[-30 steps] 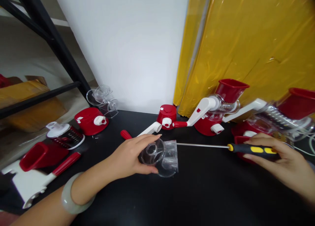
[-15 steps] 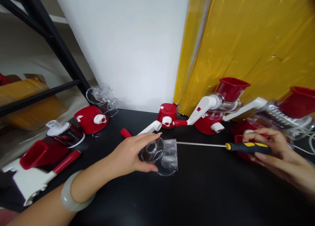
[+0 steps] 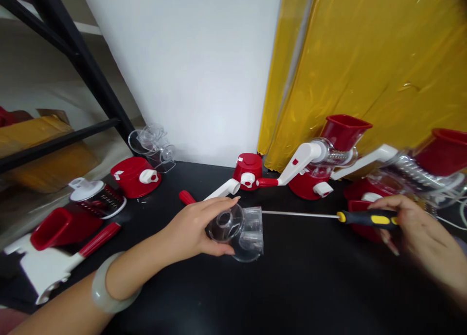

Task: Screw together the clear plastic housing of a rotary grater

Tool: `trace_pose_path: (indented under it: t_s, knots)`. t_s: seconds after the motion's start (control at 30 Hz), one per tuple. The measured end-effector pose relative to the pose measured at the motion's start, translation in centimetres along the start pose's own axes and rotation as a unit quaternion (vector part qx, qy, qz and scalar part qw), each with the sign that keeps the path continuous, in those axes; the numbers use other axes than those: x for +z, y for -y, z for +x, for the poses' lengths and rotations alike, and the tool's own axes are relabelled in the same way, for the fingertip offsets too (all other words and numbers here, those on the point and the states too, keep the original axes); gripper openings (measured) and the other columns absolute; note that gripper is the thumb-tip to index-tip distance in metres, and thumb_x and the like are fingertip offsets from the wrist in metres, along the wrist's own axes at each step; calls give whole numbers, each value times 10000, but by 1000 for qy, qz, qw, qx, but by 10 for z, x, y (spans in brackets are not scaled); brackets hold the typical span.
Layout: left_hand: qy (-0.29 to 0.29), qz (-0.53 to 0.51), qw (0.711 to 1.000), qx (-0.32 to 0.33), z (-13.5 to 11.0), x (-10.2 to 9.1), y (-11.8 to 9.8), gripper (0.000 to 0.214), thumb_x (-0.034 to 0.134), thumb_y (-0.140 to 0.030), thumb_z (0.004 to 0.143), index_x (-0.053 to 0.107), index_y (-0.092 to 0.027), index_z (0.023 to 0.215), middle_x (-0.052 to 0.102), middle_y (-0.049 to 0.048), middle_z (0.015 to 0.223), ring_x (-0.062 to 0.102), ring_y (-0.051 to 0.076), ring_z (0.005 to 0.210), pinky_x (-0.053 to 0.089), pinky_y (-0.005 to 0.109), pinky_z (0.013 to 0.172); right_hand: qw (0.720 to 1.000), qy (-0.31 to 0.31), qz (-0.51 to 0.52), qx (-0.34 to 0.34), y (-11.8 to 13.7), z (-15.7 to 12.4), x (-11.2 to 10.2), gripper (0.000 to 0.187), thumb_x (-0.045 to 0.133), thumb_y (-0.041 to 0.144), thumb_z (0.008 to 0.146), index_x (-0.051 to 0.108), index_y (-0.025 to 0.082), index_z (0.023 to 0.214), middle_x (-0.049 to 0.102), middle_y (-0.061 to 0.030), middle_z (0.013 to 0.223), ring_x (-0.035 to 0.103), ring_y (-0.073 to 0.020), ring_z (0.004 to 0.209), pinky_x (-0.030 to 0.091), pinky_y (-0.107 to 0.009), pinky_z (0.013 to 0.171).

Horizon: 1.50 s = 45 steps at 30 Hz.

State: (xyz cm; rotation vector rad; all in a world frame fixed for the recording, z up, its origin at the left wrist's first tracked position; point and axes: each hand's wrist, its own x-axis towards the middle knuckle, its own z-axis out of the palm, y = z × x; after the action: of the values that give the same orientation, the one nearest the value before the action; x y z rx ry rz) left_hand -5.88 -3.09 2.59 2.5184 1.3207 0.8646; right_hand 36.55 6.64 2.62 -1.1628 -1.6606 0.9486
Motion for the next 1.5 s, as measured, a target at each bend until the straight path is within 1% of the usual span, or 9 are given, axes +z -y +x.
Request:
trace_pose_path:
  t_s: [0.2,0.4,0.53,0.7,0.87,0.97,1.2,1.33,1.5]
  knots:
    - [-5,4,1000,13,1,0,0,899,796,-542,695,422,-254,1460,654,133,1297,647,276,1177,522,396,1013,995,42,89,-24,2,3,-4,298,693,482,799,556,337,1020,711,7,743,664,-220,592,563,-328,534]
    - [-6,7,1000,9,0,1,1,909,801,-539,689,416,-256,1462,649,135,1306,643,280,1183,522,405,1015,997,79,-7,-2,1,-1,-10,268,514,560,914,561,296,914,610,41,503,497,-147,314,422,-245,337]
    - [-9,8,1000,16,0,2,1,908,799,-537,694,409,-259,1465,647,135,1309,641,279,1187,524,403,1013,995,90,-36,-8,-1,-2,-10,409,392,645,929,574,282,882,621,14,550,512,-152,376,452,-261,388]
    - [-9,6,1000,8,0,1,1,903,801,-534,693,416,-256,1460,648,134,1309,646,277,1180,520,406,1019,995,-3,-81,-51,-8,-1,-14,257,616,549,846,613,318,960,617,33,640,558,-148,504,503,-222,479]
    - [-8,4,1000,10,-1,2,3,915,803,-547,683,418,-254,1459,650,137,1304,646,281,1179,526,408,1012,987,25,-154,-40,-16,6,-22,446,765,540,690,657,345,1076,726,-14,1012,702,-229,833,597,-261,665]
    - [-8,7,1000,10,-1,2,1,906,808,-526,689,418,-253,1460,647,135,1310,643,277,1184,523,400,1015,985,46,-165,-6,-17,5,-25,497,783,536,669,673,337,1111,741,-31,1025,713,-271,871,604,-287,649]
    - [-9,6,1000,15,0,2,0,917,800,-549,686,410,-262,1465,652,134,1297,648,275,1173,533,400,1001,991,48,-118,-32,-20,-3,-21,521,357,685,904,644,315,1135,688,-31,766,633,-225,604,560,-313,543]
    - [-9,3,1000,16,1,2,0,917,789,-560,693,402,-262,1469,656,136,1285,651,276,1167,535,405,997,982,-32,-165,-92,-21,1,-18,277,613,536,844,638,329,1027,690,-15,946,673,-224,840,581,-294,754]
    - [-4,1,1000,10,0,2,0,913,794,-551,692,411,-255,1466,654,136,1292,645,278,1177,527,405,1007,994,-22,-65,-90,-18,3,-15,371,786,422,704,610,344,1021,695,-14,1120,677,-241,1071,578,-271,851]
